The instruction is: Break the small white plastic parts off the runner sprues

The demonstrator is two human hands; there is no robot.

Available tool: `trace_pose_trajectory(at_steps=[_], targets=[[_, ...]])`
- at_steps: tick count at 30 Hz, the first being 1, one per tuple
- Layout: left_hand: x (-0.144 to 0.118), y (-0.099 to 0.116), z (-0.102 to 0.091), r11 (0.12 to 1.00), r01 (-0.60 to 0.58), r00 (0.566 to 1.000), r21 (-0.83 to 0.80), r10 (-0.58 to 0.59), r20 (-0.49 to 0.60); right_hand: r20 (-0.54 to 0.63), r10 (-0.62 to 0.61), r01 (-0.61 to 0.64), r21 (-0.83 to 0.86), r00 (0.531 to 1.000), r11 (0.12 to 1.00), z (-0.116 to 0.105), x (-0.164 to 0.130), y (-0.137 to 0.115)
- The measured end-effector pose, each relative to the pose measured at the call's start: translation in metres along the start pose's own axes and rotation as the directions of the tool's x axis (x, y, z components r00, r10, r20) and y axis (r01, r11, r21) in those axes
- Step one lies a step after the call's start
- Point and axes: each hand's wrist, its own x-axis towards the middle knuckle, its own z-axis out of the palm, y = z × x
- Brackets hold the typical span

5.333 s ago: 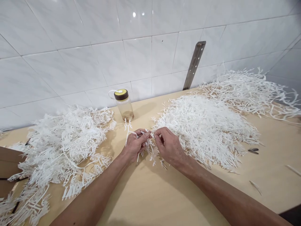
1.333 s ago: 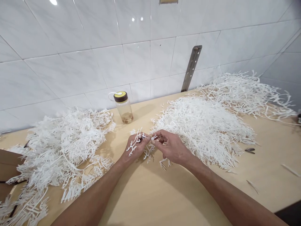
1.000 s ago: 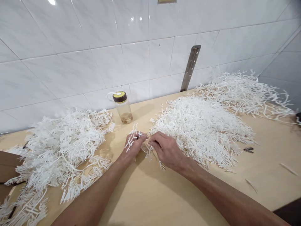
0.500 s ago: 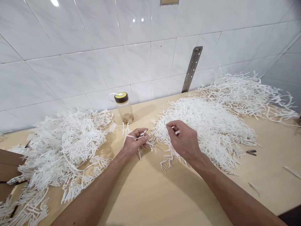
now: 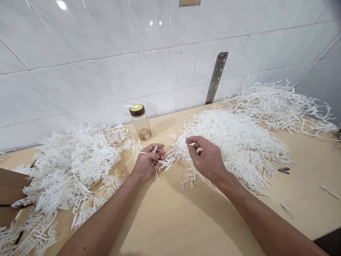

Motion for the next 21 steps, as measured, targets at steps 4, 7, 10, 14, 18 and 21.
trace_pose_trajectory(at_steps=[4, 7, 10, 14, 18, 21], targets=[[0.0, 0.0, 0.001, 0.999, -0.012, 1.0, -0.048, 0.012, 0.002, 0.284, -0.146, 0.133, 0.065, 0.948, 0.989, 0.01, -0.009, -0.01], [0.001, 0.0, 0.004, 0.998, 0.007, 1.0, -0.07, -0.007, 0.001, 0.33, -0.177, 0.161, 0.074, 0.927, 0.984, 0.015, -0.011, -0.013], [0.0, 0.0, 0.008, 0.996, 0.047, 0.999, -0.079, -0.046, 0.016, 0.275, -0.169, 0.157, 0.065, 0.947, 0.986, 0.018, -0.01, -0.013], [-0.002, 0.002, 0.009, 0.993, 0.08, 0.997, -0.085, -0.078, 0.022, 0.165, -0.156, 0.154, 0.022, 0.974, 0.988, 0.018, -0.007, -0.013], [-0.003, 0.004, 0.006, 0.997, 0.063, 0.997, -0.054, -0.06, 0.053, 0.081, -0.116, 0.117, 0.0, 0.99, 0.993, 0.016, -0.007, -0.013], [-0.002, 0.002, 0.004, 0.999, 0.036, 0.996, -0.019, -0.035, 0.084, 0.036, -0.004, 0.003, 0.019, 0.999, 1.0, 0.016, -0.007, -0.013]])
